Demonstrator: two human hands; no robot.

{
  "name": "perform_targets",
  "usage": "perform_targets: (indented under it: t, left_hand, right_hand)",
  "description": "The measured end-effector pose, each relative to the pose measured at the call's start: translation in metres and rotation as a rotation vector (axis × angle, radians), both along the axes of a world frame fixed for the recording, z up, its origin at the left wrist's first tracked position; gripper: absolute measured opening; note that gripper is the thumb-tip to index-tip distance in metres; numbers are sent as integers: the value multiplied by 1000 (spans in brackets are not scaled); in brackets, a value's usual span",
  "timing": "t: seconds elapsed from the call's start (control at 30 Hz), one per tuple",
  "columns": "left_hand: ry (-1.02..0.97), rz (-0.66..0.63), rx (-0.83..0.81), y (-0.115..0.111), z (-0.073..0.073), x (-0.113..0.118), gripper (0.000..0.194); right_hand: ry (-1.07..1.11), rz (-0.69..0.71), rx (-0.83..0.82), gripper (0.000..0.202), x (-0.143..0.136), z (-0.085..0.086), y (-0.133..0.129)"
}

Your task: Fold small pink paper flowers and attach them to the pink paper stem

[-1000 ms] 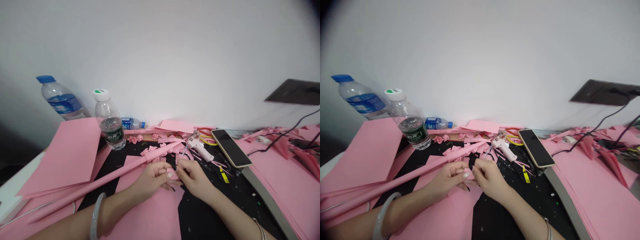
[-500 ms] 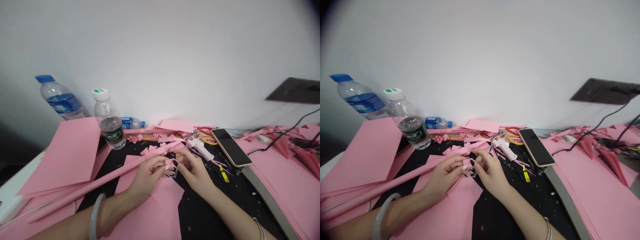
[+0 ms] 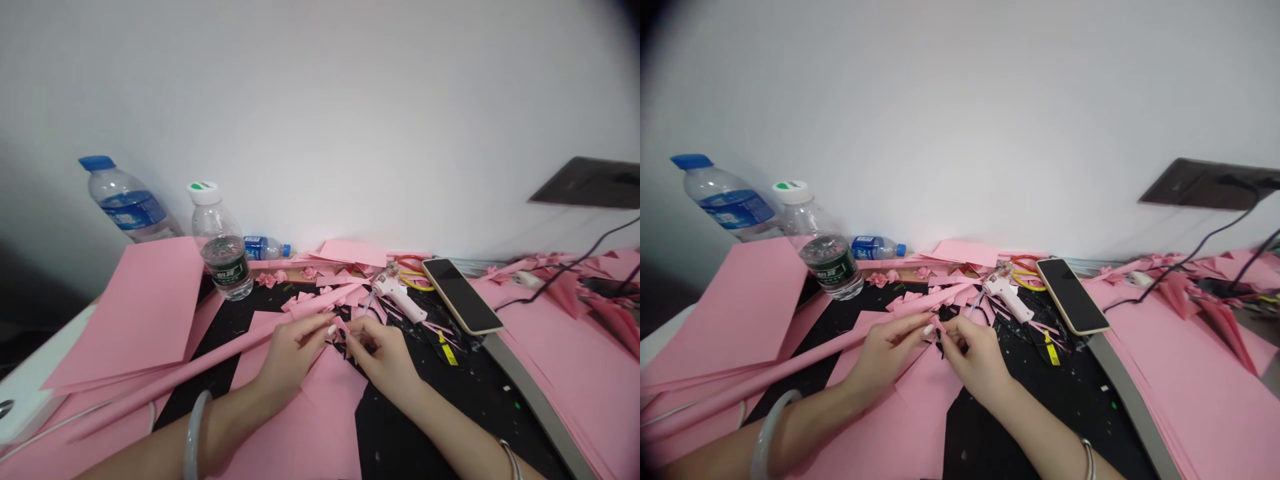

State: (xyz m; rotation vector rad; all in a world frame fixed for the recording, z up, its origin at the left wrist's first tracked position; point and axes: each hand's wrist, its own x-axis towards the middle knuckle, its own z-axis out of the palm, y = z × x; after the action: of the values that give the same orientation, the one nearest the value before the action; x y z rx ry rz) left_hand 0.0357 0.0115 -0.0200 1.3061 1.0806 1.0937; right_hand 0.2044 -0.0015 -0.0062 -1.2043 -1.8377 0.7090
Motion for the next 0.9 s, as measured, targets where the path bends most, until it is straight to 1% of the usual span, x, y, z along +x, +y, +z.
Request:
perform_targets:
  t: [0.17, 0.3, 0.43, 0.57, 0.7, 0.9]
  left_hand:
    - [35, 9, 44, -4, 2, -1, 22]
    - [53, 36, 26, -8, 6, -2, 23]
    - [78, 25, 20, -11, 7, -5, 25]
    - [112, 14, 76, -9, 3, -10, 26]
    - [186, -3, 136, -7, 1, -14, 26]
    - [221, -14, 237, -5, -1, -14, 27]
  right_hand:
    - [2, -5, 28, 14, -4, -3, -3]
    - [-23, 24, 29, 14, -5, -6, -6]
    - [-42, 47, 14, 15, -6, -7, -8]
    - [-40, 57, 6, 15, -6, -7, -9]
    - [-55, 73, 17, 15, -6, -7, -10]
    - [-61, 80, 47, 16, -6, -7, -9]
